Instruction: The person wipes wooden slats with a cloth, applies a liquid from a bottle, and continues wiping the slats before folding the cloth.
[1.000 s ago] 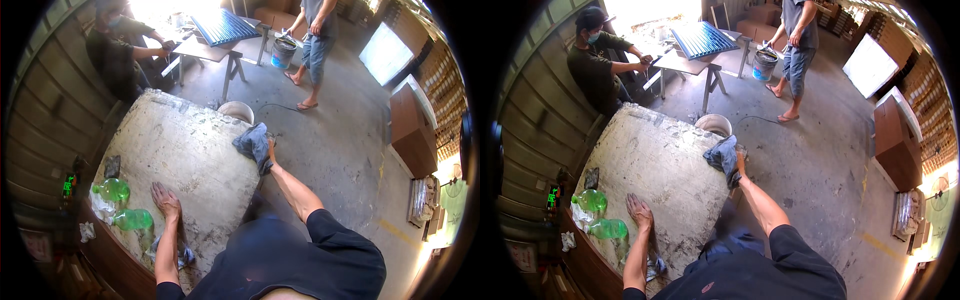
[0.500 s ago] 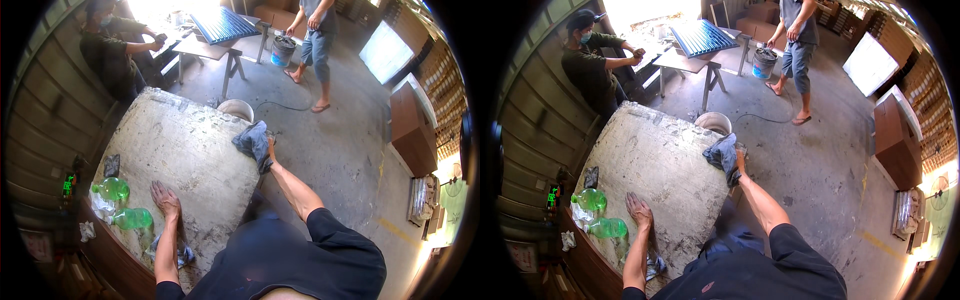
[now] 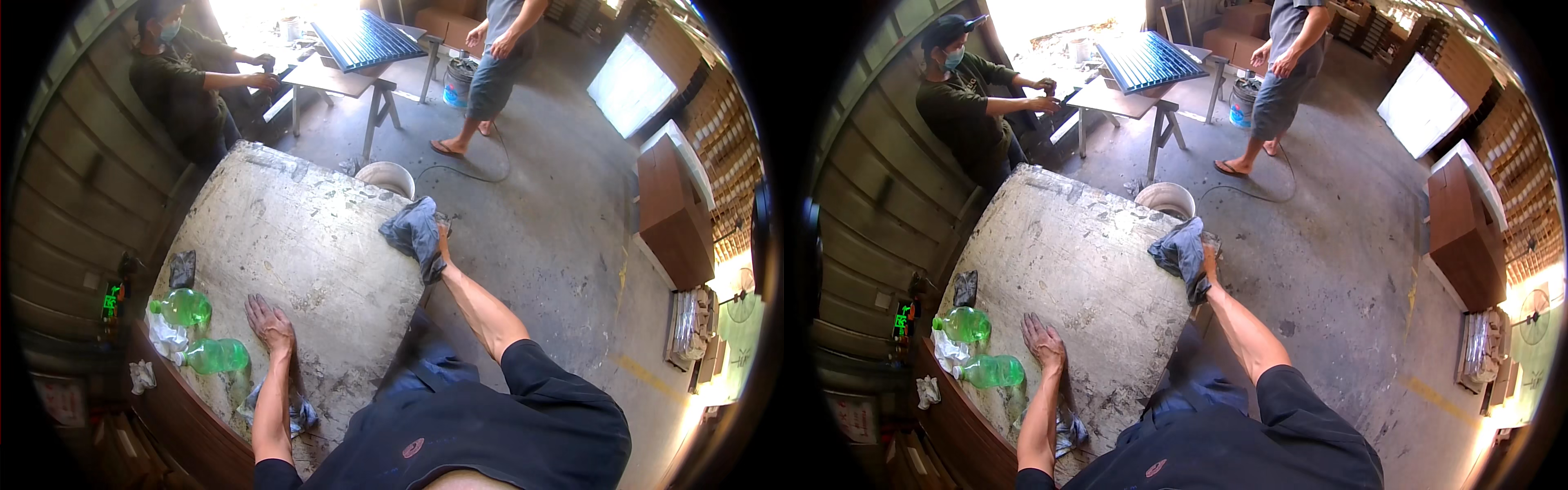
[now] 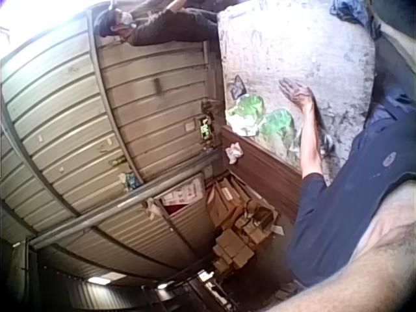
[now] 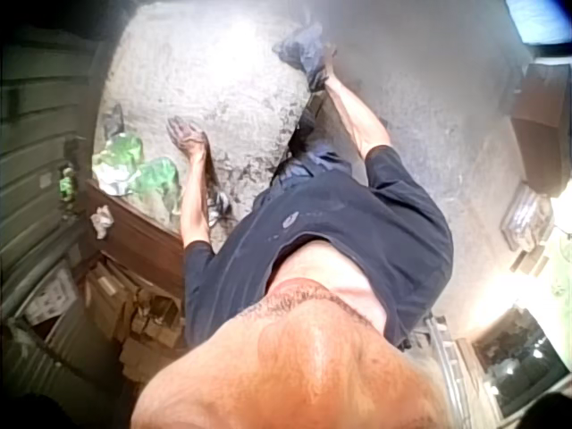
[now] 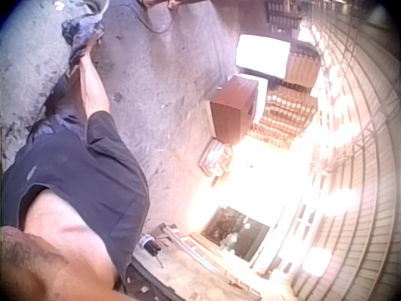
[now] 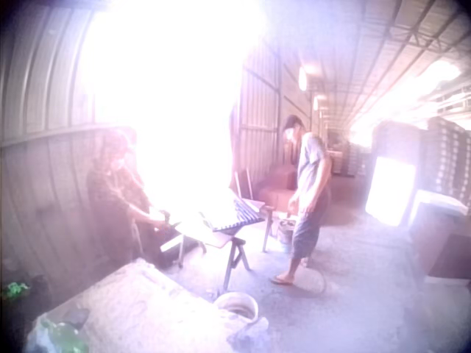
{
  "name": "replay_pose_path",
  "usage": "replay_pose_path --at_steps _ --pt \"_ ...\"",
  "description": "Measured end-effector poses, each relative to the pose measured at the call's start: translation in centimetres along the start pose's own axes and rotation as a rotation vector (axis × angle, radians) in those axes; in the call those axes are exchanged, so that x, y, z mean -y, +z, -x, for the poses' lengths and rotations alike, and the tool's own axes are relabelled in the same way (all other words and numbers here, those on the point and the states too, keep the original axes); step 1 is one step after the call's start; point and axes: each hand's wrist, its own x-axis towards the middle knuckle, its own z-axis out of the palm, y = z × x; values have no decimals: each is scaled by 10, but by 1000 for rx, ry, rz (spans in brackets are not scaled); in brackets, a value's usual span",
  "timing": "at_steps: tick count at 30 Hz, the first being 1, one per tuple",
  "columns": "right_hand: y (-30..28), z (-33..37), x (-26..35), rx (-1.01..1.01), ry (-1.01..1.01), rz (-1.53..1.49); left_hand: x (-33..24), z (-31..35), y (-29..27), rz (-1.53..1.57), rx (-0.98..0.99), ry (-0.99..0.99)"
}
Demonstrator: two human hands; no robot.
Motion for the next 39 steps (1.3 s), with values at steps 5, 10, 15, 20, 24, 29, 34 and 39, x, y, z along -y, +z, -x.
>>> replay_pose_path --at_steps 5,10,15,20,24,29,34,39 --pt "-5 -1 5 74 39 116 0 0 2 -8 17 -11" --pt "-4 1 6 7 -46 -3 -2 0 2 -10 32 -16" --pt "-4 2 15 19 -38 -15 -5 -1 -1 -2 38 -13" --pt "-8 -1 7 29 -34 -20 -8 -4 -1 -6 40 -10" --pt "-5 -2 1 35 -35 -24 -4 -2 -1 -6 25 -9" --pt "-3 -3 -6 33 -34 -28 -7 0 -3 11 31 -15" --pt "-1 -3 -10 30 -34 -40 -4 0 -1 17 16 -15" --pt "-5 -1 -13 29 -29 -7 -4 -1 1 34 7 -2"
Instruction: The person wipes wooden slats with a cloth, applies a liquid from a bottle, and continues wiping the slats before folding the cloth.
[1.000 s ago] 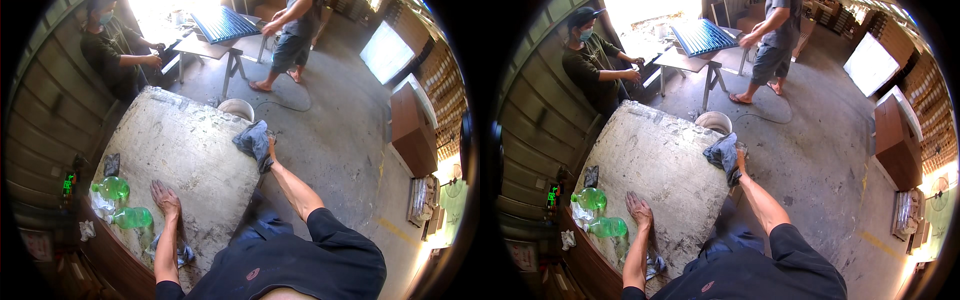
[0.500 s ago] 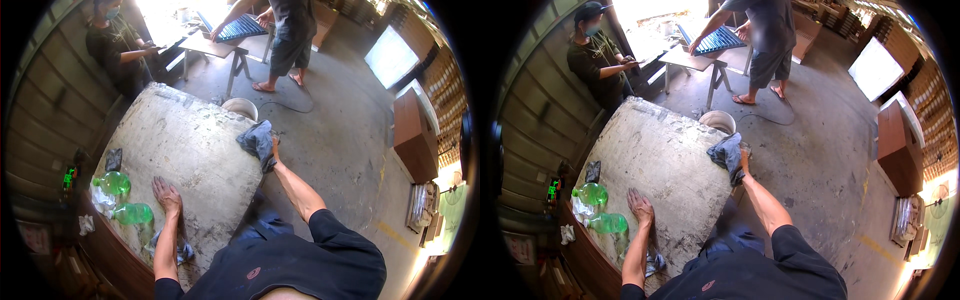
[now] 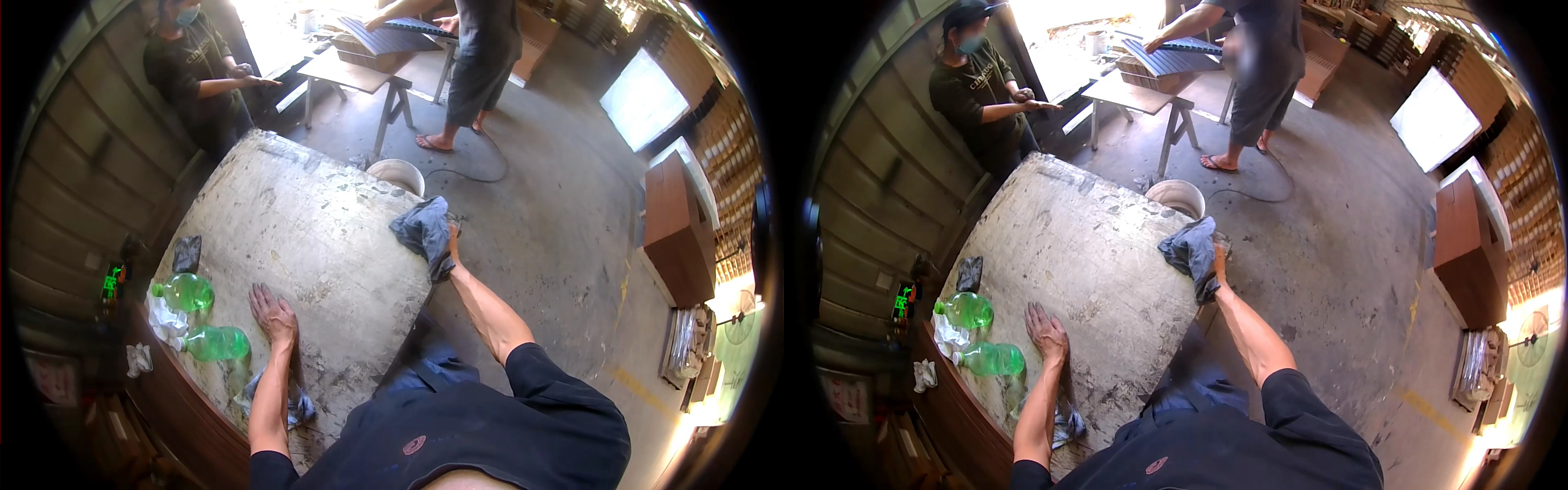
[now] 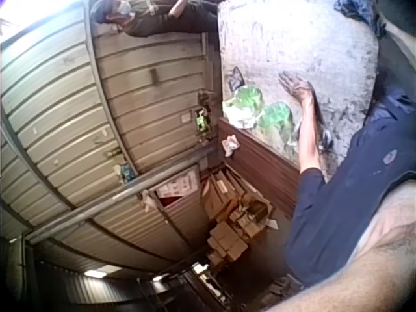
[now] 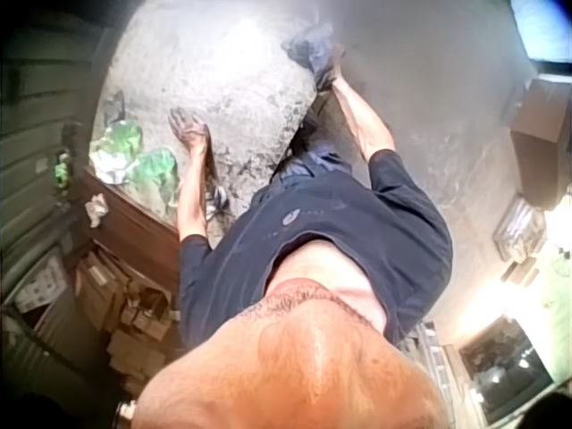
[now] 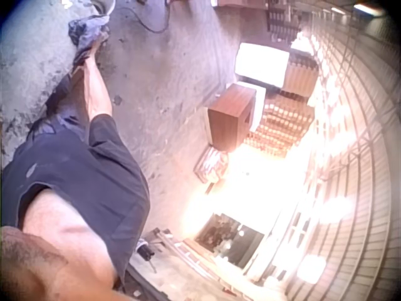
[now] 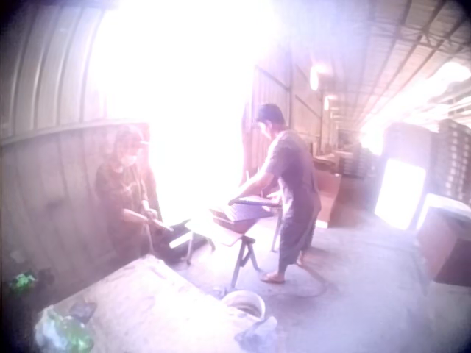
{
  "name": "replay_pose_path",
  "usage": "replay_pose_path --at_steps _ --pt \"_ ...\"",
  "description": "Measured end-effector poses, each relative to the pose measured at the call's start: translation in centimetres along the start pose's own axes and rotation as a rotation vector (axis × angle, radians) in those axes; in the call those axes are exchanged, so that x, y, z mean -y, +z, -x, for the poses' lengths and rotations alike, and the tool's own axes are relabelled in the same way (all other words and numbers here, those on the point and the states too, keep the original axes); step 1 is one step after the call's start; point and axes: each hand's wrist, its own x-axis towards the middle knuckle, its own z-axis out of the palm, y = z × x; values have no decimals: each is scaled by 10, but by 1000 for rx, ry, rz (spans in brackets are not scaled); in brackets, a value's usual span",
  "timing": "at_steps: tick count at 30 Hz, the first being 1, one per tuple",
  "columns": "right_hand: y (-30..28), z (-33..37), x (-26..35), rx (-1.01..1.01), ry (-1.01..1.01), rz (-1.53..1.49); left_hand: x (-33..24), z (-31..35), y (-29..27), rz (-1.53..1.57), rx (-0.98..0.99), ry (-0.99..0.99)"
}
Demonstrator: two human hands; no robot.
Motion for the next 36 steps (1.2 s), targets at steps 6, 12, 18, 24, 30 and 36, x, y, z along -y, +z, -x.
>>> replay_pose_path --at_steps 6,12,18,24,30,36 --pt "3 4 -1 -27 -23 -116 4 2 1 4 -2 -13" --pt "3 0 -5 -44 -30 -174 2 1 2 1 -6 0" --pt "3 3 5 -51 -10 -156 4 2 2 -2 -7 -2" --pt "3 3 13 -50 -1 -155 4 2 4 -14 -5 -6" --pt "1 4 22 -53 9 -169 4 2 4 -16 -8 0" --pt "0 6 35 -21 52 -155 3 2 4 -15 -15 5"
